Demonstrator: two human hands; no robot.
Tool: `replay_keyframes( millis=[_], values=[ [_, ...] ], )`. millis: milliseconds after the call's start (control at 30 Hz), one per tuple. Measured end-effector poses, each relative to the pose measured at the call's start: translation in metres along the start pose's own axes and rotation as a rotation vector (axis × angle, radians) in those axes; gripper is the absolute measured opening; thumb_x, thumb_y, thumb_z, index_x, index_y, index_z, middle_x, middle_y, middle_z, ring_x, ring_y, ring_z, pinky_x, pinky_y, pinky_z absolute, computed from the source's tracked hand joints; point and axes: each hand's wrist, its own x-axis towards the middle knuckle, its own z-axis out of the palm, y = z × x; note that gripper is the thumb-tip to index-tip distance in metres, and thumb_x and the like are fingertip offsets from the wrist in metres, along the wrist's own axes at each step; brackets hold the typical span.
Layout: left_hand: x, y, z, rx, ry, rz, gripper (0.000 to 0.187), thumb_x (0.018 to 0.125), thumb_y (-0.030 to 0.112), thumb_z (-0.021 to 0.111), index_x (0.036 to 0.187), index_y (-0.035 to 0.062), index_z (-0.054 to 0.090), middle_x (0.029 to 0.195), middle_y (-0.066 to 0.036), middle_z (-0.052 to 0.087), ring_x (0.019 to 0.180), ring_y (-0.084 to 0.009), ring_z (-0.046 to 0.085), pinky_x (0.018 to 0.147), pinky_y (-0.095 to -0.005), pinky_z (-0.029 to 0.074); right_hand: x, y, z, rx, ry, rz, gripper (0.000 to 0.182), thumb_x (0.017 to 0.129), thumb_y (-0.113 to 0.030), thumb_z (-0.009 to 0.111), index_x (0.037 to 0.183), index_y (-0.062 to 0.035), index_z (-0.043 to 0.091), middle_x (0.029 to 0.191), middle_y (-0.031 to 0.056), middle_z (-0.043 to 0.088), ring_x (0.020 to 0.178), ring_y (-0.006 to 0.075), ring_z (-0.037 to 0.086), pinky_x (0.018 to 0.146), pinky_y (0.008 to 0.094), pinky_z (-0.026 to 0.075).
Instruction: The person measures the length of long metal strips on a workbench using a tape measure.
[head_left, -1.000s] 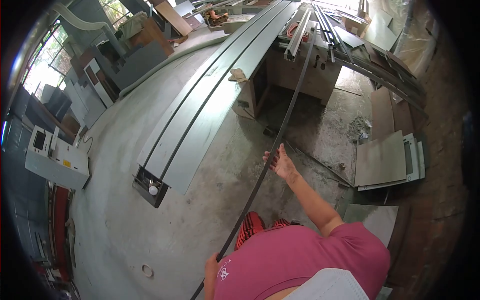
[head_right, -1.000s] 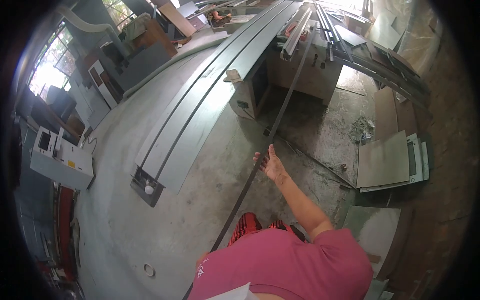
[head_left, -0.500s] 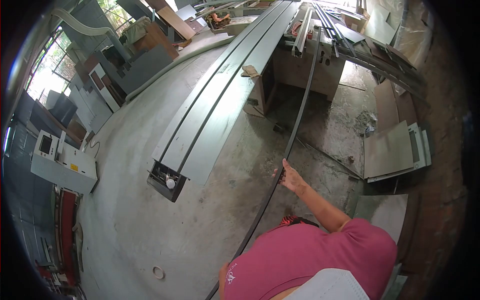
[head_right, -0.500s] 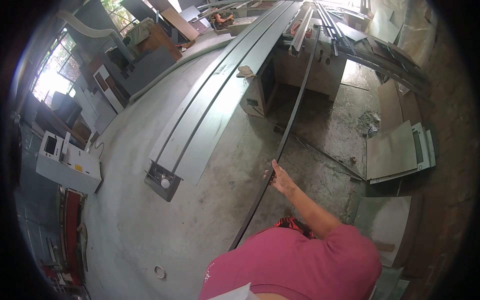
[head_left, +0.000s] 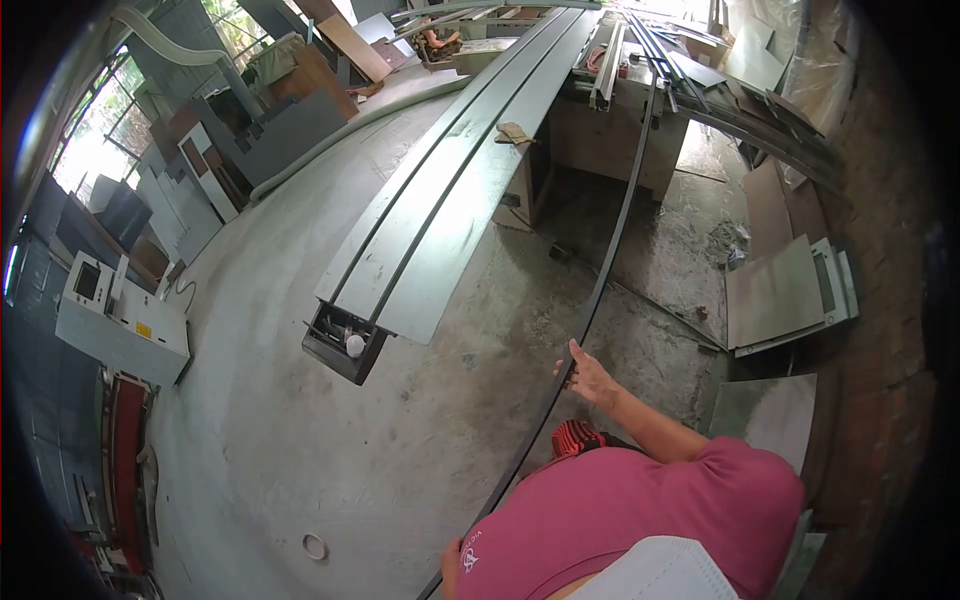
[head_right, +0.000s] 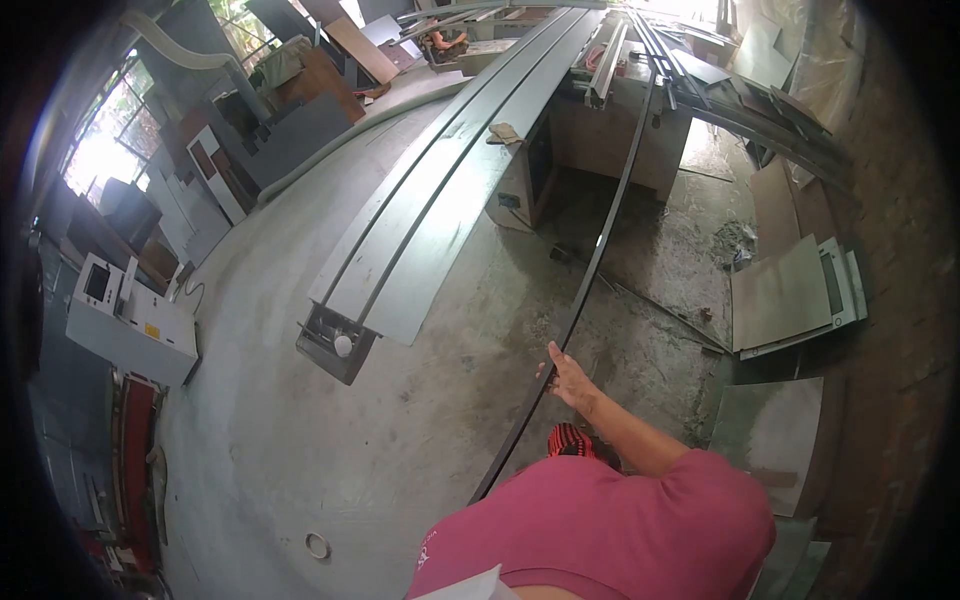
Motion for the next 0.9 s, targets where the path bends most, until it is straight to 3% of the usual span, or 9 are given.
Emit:
replay_keyframes(
  millis=[33, 400, 900],
  values=[
    [0.0, -0.013, 0.005, 0.002, 0.024, -0.003, 0.033, 0.077, 0.036, 0.064, 0.084, 0.004, 0.061, 0.073, -0.013, 0.062, 0.068, -0.032, 0.059, 0.064, -0.0405, 0.045, -0.001, 0.004, 0.001, -0.002, -0.002, 0.001, 0.071, 0.078, -0.06, 0.058, 0.119, -0.006, 0.037, 0.106, 0.0118, 0.047, 0.099, 0.0273, 0.052, 0.083, 0.0446, 0.044],
    [-0.014, -0.067, 0.006, 0.019, 0.002, -0.017, 0.035, 0.08, 0.037, 0.059, 0.095, 0.0058, 0.058, 0.082, -0.016, 0.062, 0.078, -0.0337, 0.058, 0.069, -0.0413, 0.045, -0.025, 0.044, 0.01, -0.027, -0.024, 0.031, 0.062, 0.081, -0.058, 0.055, 0.117, -0.0105, 0.038, 0.1, 0.0053, 0.051, 0.093, 0.0214, 0.054, 0.081, 0.0395, 0.045],
    [-0.043, -0.101, 0.001, 0.044, -0.036, -0.076, 0.04, 0.086, 0.039, 0.051, 0.112, 0.0085, 0.054, 0.096, -0.019, 0.061, 0.093, -0.0363, 0.057, 0.077, -0.0425, 0.044, -0.032, 0.065, 0.032, -0.098, -0.096, 0.089, 0.072, 0.081, -0.059, 0.055, 0.127, -0.0086, 0.03, 0.107, 0.008, 0.048, 0.099, 0.0234, 0.052, 0.087, 0.0426, 0.043]
  ],
)
